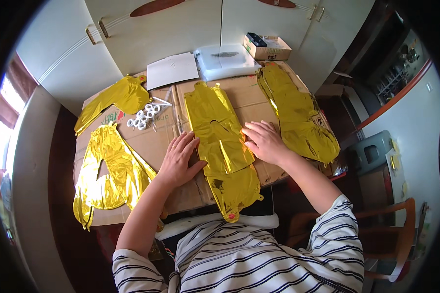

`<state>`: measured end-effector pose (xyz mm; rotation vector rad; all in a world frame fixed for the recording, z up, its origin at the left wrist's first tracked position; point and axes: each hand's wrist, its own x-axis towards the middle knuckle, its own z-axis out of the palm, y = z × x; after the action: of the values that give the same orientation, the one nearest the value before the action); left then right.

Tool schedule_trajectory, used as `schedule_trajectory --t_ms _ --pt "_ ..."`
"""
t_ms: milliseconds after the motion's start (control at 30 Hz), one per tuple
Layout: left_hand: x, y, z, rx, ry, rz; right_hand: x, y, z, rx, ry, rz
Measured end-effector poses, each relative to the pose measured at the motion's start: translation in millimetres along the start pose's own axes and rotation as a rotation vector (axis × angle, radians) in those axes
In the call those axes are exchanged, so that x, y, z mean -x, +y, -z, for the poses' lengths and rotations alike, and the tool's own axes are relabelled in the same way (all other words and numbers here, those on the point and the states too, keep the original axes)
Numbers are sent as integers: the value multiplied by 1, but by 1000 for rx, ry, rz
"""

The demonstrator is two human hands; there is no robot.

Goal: Folding and organizing gold foil letter balloons on a workbench for packaging.

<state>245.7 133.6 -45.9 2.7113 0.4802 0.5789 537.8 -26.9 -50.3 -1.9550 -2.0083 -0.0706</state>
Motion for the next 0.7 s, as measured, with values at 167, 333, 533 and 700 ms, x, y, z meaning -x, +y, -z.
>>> schedule_trajectory --t_ms 167,333,533,700 --pt "0 0 2 -19 -12 -17 6 -7 3 38 -13 15" --pt "-1 4 8 -1 -30 -3 11 -6 -1 54 -36 37" --pt "-10 -8 -2 -10 33 7 10 -6 -4 29 -8 62" --pt "-9 -5 -3 12 9 7 11 -7 -5 -4 12 79"
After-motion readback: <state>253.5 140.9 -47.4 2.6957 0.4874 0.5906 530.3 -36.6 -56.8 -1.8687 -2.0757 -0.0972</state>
